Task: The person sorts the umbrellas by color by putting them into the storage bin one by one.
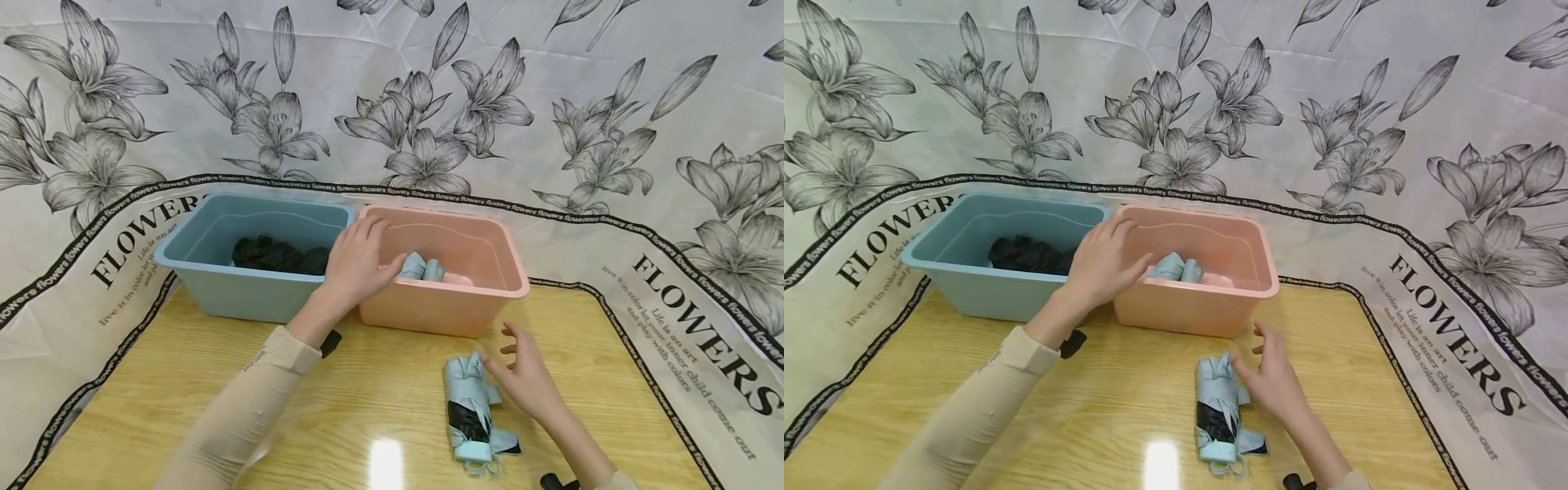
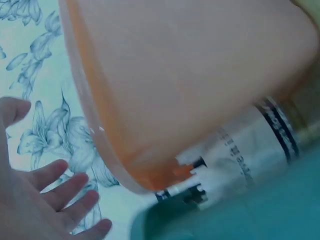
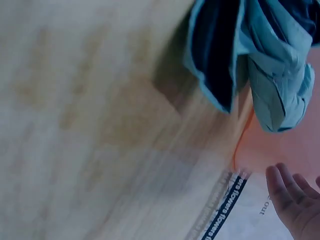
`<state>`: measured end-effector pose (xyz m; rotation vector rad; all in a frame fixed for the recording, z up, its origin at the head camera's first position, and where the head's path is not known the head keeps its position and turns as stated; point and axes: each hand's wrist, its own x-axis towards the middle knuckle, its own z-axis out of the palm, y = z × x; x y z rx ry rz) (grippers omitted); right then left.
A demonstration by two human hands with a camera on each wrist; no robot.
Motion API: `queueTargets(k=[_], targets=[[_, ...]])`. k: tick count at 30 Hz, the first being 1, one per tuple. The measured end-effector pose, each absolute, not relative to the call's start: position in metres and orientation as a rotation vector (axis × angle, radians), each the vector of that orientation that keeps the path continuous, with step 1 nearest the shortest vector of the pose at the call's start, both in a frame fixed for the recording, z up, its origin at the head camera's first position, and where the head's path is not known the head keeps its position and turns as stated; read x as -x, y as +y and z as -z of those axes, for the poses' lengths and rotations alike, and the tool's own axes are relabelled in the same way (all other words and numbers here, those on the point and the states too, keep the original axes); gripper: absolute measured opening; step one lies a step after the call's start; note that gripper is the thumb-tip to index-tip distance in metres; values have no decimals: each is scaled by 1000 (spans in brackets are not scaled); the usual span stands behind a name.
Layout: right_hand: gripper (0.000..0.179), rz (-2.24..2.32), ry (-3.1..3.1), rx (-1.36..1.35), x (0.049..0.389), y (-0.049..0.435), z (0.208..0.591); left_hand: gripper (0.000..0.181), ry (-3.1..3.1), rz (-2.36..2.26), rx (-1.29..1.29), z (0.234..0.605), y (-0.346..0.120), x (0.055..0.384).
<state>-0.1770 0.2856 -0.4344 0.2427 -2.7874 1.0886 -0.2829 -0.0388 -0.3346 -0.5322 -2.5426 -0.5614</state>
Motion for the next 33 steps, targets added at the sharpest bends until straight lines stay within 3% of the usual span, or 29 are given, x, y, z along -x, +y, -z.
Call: queueTargets(k=[7,13,33], targets=[[94,-1115,-2977,-320,165,279,442,94,-2776,472,502,351,-57,274],[104,-1002,-3099,-346,161,273,446,108,-2898,293,463,362,-61,274],[94,-1119,-3059,-260,165,255,460,108,-2862,140,432,375,-58,274]])
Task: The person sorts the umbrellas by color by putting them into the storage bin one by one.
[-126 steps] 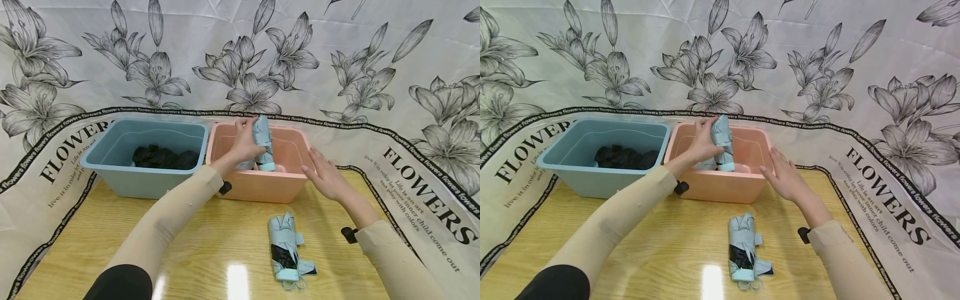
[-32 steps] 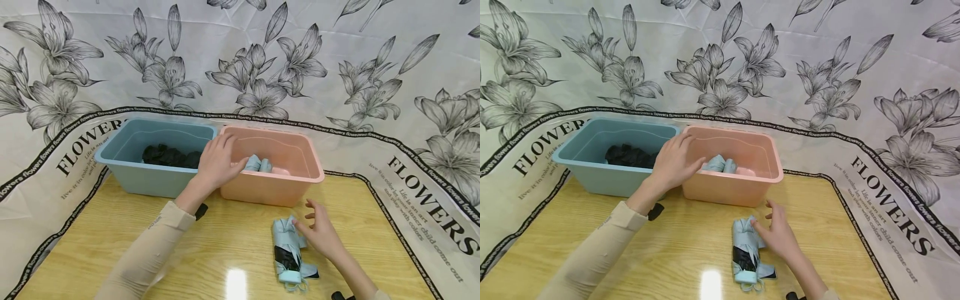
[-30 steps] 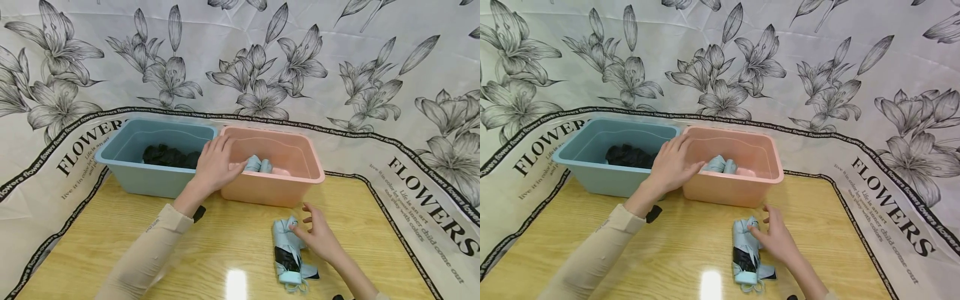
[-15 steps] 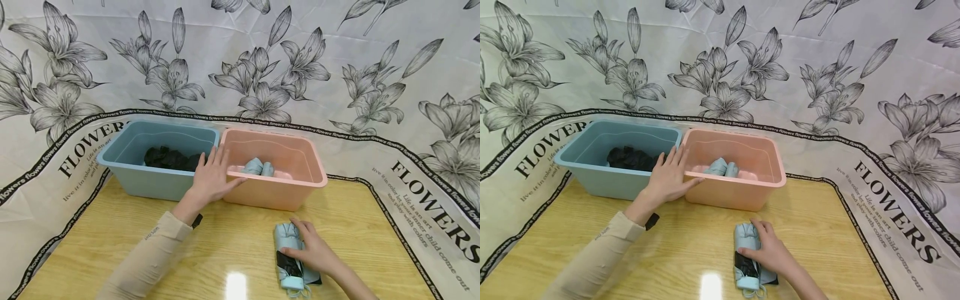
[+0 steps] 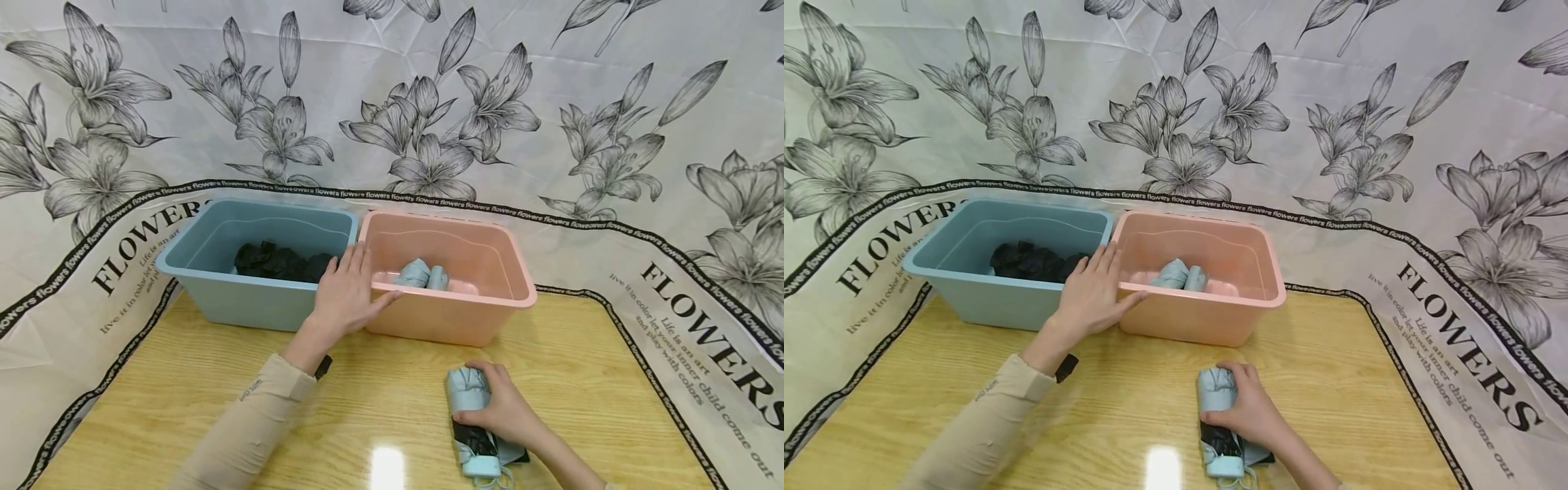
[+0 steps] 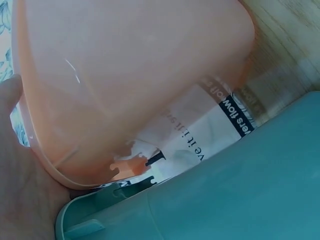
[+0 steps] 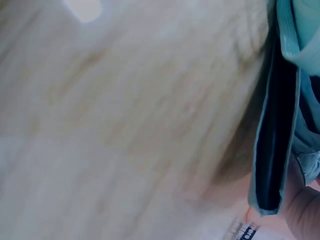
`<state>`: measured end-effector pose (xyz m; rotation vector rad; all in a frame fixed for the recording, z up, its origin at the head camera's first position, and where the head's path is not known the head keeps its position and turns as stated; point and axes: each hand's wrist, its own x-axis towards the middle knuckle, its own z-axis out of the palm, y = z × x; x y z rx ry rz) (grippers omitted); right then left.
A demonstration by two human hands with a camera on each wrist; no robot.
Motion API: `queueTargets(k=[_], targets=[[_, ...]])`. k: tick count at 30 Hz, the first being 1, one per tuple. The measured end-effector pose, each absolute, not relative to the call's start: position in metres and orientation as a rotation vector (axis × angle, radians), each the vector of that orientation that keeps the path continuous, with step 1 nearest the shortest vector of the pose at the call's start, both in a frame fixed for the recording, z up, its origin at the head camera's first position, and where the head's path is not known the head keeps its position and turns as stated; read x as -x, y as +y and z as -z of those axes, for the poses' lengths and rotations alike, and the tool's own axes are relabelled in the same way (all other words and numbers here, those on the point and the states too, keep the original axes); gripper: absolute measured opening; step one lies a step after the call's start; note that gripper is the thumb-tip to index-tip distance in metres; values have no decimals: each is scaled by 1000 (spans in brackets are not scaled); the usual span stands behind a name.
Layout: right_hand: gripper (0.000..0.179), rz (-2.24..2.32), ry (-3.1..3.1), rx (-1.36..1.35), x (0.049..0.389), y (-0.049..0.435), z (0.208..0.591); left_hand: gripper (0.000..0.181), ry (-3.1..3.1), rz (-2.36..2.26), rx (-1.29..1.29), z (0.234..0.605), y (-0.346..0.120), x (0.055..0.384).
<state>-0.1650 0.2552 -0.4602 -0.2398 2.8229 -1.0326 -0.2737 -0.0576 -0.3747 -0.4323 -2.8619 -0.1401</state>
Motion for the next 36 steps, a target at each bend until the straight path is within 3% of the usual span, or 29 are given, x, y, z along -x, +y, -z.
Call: queueTargets(k=[18,36], targets=[[91,1708,2568,-36,157,240,459,108,-2842,127,427,379,-58,275],[91,2181,2609,204,172,229,398,110,-2836,134,427,378,-58,274]])
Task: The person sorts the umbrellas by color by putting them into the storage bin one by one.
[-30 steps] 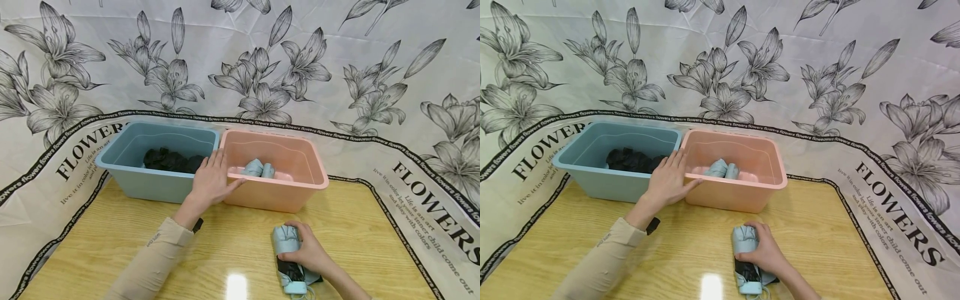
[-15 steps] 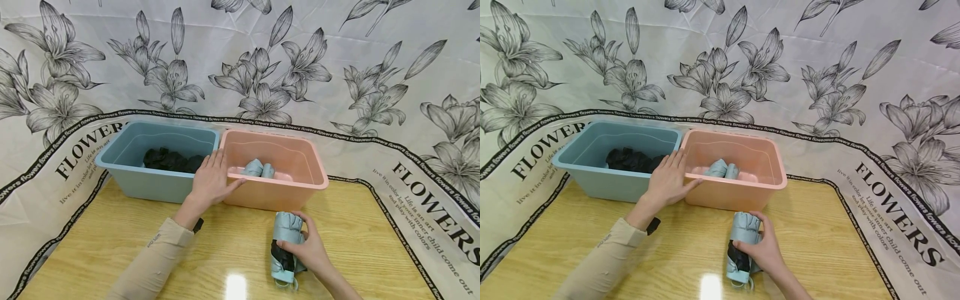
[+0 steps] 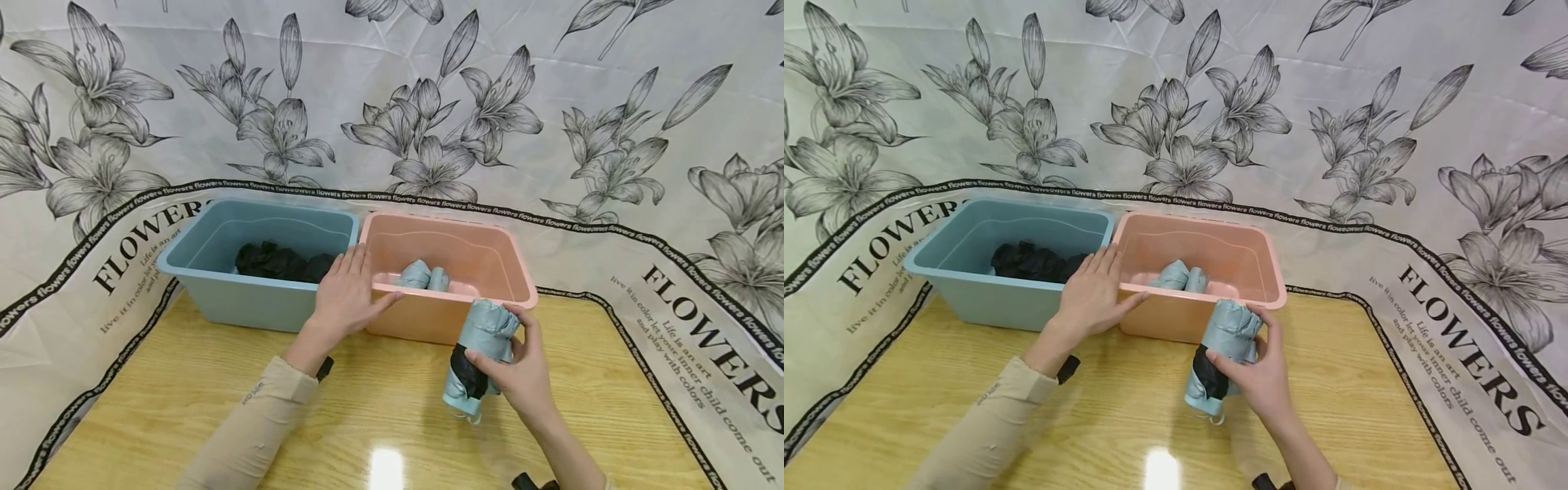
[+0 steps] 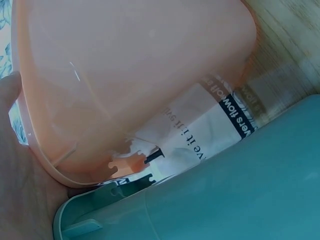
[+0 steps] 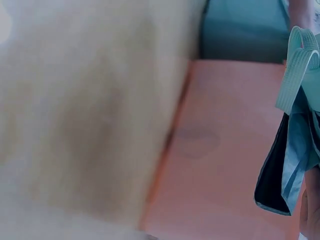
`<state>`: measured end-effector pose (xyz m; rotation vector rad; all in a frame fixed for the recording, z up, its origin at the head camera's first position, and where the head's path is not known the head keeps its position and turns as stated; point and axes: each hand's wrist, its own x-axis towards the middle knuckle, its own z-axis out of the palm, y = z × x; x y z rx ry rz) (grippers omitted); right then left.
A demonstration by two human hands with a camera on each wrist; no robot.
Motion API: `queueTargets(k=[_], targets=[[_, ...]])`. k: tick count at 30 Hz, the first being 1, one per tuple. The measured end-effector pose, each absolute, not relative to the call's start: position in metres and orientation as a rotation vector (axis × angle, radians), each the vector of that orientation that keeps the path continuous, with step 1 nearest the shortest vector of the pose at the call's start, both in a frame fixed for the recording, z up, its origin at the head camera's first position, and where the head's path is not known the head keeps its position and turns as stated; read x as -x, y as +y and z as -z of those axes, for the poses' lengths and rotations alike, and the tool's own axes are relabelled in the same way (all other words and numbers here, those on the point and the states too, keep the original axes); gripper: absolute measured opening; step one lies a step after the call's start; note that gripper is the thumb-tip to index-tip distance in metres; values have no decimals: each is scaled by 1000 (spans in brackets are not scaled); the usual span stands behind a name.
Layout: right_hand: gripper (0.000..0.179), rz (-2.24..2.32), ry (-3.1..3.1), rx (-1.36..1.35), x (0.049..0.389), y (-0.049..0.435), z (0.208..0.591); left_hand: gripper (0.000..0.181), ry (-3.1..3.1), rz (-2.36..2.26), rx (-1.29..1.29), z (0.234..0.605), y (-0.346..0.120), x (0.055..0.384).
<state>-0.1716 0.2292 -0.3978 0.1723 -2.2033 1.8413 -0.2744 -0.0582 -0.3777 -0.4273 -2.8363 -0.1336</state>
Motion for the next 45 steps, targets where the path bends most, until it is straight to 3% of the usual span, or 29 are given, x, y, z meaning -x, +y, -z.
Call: queueTargets(k=[16,23,36,45], targets=[[87,-1835,-1949,-328,237,253,314,109,-2834,122,429,379,-59,277],[90,-1618,-2148,-235,280,268,287,109,-2831,113,432,379,-60,277],[94,-1217,-2602,-252,347,263,313,111,-2832,132,429,381,-60,279],[92,-1077,-2794,-269,368,250,342,113,-2829,127,424,381,-61,278]])
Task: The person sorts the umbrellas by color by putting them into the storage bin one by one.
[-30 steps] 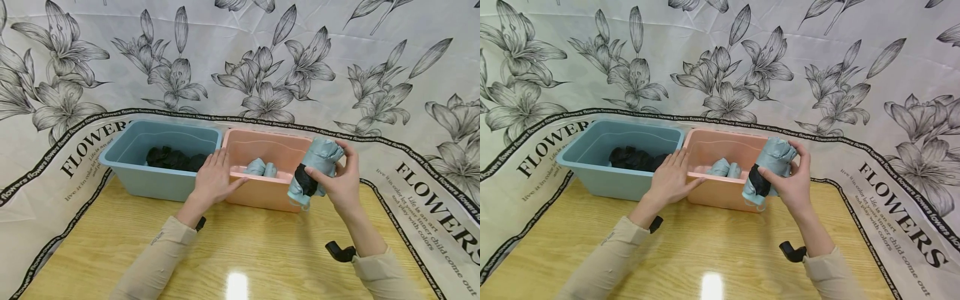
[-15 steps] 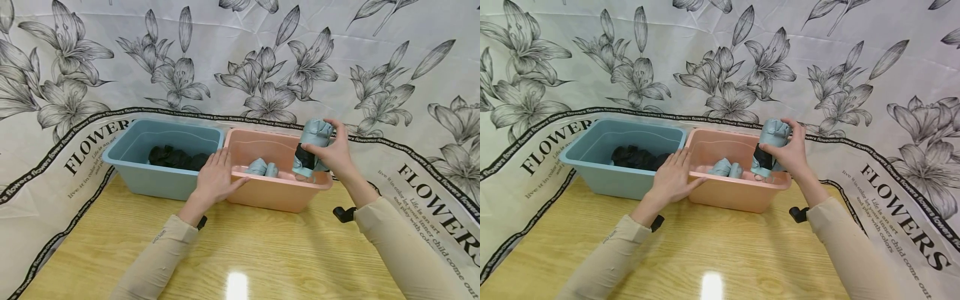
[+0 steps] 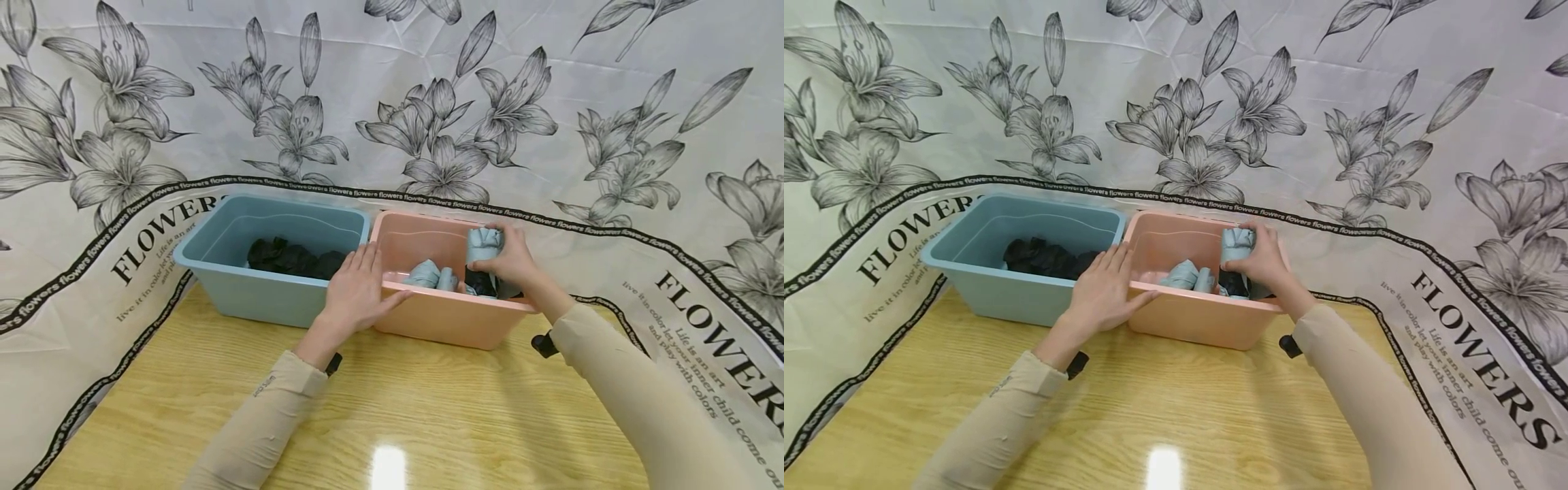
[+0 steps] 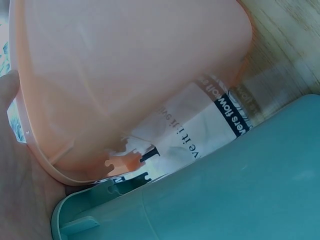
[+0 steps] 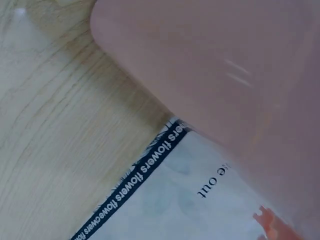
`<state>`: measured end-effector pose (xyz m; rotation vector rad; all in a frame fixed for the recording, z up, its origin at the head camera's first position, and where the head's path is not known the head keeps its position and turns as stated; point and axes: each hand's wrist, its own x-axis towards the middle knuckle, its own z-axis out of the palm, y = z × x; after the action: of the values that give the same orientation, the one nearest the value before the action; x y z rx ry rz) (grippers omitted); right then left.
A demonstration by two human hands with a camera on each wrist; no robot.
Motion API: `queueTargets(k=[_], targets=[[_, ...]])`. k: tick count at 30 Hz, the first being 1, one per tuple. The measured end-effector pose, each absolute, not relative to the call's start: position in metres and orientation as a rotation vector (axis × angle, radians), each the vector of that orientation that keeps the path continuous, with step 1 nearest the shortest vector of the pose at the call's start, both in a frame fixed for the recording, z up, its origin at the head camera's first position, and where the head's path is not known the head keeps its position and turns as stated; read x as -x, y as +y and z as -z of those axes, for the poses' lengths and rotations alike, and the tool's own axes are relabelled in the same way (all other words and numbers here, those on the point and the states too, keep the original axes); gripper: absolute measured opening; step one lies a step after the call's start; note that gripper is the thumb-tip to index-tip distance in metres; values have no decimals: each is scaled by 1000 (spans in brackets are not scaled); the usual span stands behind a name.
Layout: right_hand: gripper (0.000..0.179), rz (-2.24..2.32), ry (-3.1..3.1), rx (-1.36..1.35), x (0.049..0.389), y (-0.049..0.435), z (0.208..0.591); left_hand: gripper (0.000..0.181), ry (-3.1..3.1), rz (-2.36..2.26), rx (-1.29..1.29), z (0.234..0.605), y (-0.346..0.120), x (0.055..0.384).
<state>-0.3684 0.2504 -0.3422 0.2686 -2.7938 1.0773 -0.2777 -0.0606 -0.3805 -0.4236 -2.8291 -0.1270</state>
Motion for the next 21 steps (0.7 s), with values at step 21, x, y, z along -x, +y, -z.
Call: queueTargets(k=[21], targets=[[61,-1019,-3112,-416,381,253,363,110,-2830,140,419,380,-60,279]])
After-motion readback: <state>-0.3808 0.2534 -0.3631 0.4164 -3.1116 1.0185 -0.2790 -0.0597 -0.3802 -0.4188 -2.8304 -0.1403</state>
